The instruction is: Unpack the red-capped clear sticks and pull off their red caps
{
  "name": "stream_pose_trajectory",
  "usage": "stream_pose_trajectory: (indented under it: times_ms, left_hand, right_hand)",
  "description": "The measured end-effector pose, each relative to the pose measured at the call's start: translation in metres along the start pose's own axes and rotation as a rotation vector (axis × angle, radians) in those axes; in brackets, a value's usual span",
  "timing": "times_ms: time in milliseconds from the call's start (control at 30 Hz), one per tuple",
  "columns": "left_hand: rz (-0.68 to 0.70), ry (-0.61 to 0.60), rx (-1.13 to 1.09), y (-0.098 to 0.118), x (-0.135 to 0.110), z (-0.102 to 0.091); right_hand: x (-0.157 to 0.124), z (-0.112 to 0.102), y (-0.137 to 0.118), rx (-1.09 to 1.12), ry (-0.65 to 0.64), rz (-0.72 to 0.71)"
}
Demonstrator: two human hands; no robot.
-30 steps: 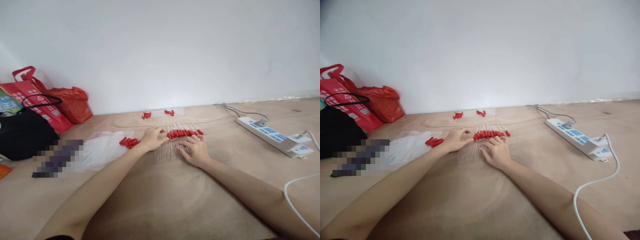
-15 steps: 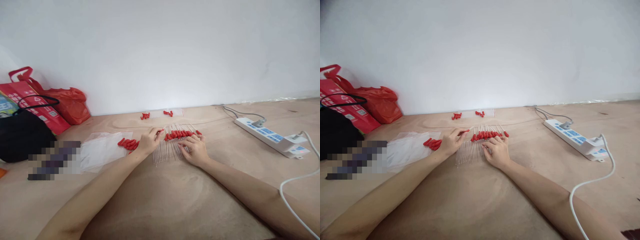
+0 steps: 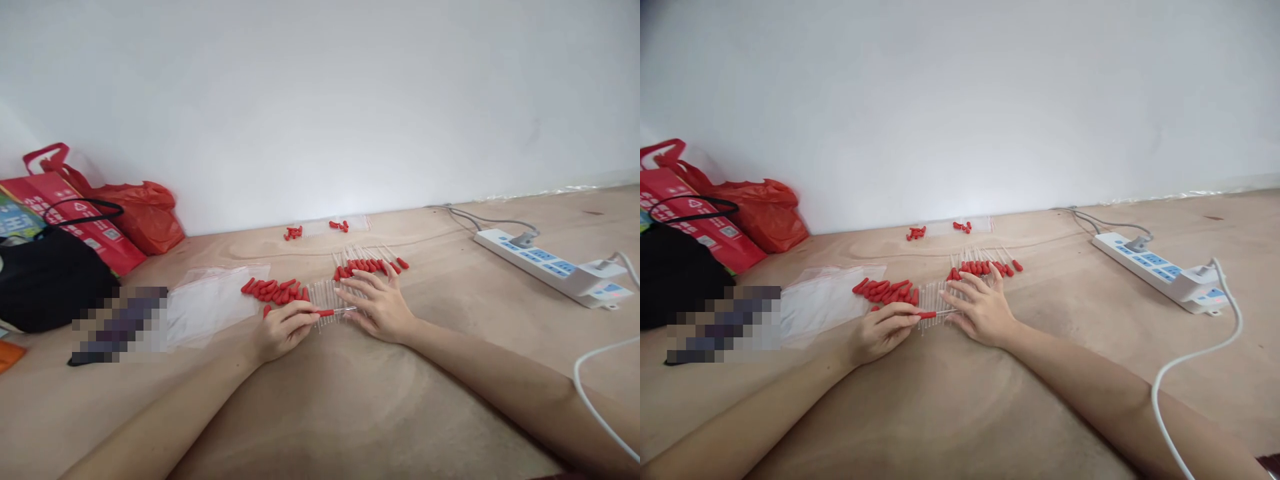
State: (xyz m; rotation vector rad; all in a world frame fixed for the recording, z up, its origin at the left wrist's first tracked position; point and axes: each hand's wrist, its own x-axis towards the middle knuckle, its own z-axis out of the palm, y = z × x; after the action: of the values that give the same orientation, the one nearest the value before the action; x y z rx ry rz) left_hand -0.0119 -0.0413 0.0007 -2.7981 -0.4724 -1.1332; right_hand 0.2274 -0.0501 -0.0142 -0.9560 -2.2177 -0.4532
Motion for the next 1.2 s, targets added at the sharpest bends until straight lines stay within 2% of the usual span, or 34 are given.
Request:
stream_pose_trajectory:
  times_ms: [133,233,333,467,700,1033,1200]
  left_hand:
    - [0.007,-0.004,-0.015,0.001,0.0,0.004]
    - [-0.068,0.017,0.011,0.004,0.003,0.008]
    - [-0.142,-0.028,0.091,0.006,0.007,0.013]
    - [-0.15,-0.061,0.141,0.007,0.008,0.018]
    - [-0.099,-0.028,0.115,0.011,0.004,0.016]
    - [-0.1,-0.046,0.099,0.016,0.005,0.014]
    - [-0.119,-0.027,0.121,0.009,-0.004,0.005]
  right_hand:
    - [-0.001,0.006,0.0,0.098,0.081,-0.063]
    - [-0.001,0.009,-0.001,0.119,0.12,-0.086]
    - [-0.001,0.009,-0.004,0.115,0.145,-0.11]
    - [0.001,0.007,-0.008,0.12,0.179,-0.136]
    - [0.001,0.001,-0.008,0.129,0.164,-0.174]
    - [0.001,0.0,-0.009,0.136,0.143,-0.183]
    - [-0.006,-0.005,0.0,0.098,0.113,-0.121]
